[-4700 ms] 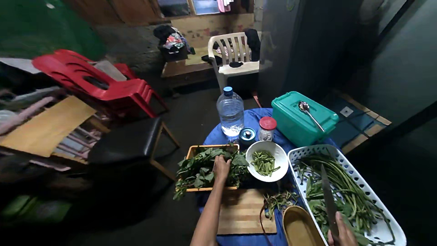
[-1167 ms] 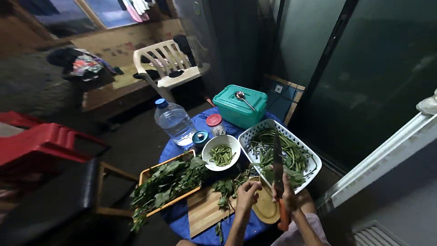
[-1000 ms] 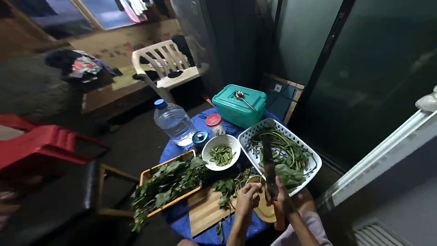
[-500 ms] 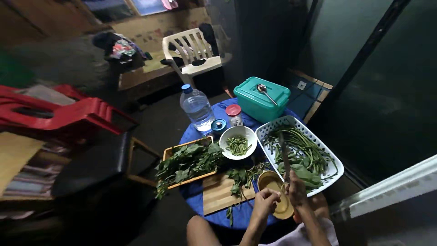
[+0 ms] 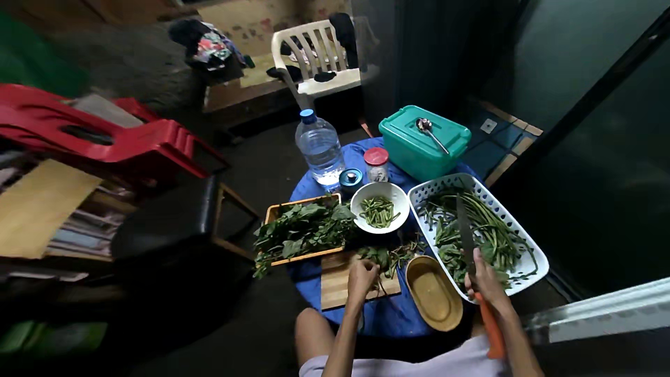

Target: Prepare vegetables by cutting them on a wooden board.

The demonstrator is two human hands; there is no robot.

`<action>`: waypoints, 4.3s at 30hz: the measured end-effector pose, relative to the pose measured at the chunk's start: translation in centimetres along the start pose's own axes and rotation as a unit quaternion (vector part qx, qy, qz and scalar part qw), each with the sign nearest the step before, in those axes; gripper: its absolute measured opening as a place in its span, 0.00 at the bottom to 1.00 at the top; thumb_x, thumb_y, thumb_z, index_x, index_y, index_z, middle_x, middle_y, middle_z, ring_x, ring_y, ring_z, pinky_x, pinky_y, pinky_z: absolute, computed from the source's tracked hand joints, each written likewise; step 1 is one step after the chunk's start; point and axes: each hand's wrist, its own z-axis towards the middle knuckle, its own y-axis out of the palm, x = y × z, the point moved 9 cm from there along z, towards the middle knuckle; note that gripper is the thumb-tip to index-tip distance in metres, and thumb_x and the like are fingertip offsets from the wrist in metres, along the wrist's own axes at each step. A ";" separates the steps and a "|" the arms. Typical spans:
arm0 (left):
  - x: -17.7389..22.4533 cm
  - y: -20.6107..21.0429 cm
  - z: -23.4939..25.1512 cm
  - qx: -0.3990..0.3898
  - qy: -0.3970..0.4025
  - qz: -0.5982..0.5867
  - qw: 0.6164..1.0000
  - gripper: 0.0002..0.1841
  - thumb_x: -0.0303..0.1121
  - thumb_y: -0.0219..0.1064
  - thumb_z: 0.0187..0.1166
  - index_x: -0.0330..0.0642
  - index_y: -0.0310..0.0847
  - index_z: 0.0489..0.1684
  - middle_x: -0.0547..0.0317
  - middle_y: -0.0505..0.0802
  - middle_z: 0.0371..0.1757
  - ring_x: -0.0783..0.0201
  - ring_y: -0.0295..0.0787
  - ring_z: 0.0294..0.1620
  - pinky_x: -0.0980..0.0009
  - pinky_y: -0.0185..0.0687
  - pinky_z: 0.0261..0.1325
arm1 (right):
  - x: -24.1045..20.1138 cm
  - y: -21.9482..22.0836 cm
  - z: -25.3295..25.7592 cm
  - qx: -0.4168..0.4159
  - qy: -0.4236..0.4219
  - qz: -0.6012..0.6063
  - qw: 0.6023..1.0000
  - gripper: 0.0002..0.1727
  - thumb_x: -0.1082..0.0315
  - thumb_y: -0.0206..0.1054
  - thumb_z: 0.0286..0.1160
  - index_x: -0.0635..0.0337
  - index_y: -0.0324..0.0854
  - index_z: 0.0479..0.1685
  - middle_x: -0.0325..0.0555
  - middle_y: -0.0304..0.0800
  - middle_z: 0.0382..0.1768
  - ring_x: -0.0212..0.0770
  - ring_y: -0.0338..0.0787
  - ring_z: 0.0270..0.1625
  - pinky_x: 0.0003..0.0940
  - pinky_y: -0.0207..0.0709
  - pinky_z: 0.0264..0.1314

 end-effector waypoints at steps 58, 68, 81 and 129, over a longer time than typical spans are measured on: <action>8.9 4.0 -9.7 0.049 0.130 -0.471 0.871 0.04 0.23 0.70 0.78 0.31 0.84 0.42 0.52 0.93 0.34 0.64 0.91 0.32 0.70 0.90 0.37 | -4.1 5.2 -7.3 0.144 -0.265 -0.025 0.953 0.39 0.44 0.36 0.93 0.68 0.83 0.35 0.43 0.77 0.16 0.39 0.80 0.19 0.42 0.80 0.26; 8.6 6.3 -8.6 -0.093 0.092 -0.359 0.924 0.04 0.24 0.72 0.77 0.32 0.87 0.41 0.54 0.93 0.35 0.64 0.92 0.35 0.68 0.90 0.40 | -3.4 2.8 -4.1 0.029 -0.172 -0.004 0.985 0.32 0.50 0.36 0.95 0.59 0.58 0.89 0.42 0.77 0.18 0.38 0.77 0.16 0.39 0.79 0.23; 9.1 8.8 -8.4 -0.199 0.101 -0.281 0.933 0.05 0.27 0.70 0.79 0.34 0.87 0.42 0.60 0.92 0.35 0.69 0.89 0.32 0.72 0.88 0.39 | -2.8 5.4 -4.0 -0.008 -0.228 -0.084 0.970 0.38 0.43 0.33 0.92 0.65 0.84 0.47 0.39 0.76 0.16 0.35 0.76 0.16 0.38 0.78 0.24; 6.8 0.1 -11.3 -0.012 0.227 -0.415 0.881 0.04 0.22 0.70 0.76 0.32 0.87 0.43 0.56 0.95 0.35 0.67 0.92 0.30 0.72 0.92 0.35 | -4.8 10.5 -9.4 -0.100 -0.316 0.045 0.942 0.56 0.21 0.34 0.77 0.65 0.77 0.75 0.31 0.79 0.17 0.26 0.73 0.15 0.28 0.76 0.20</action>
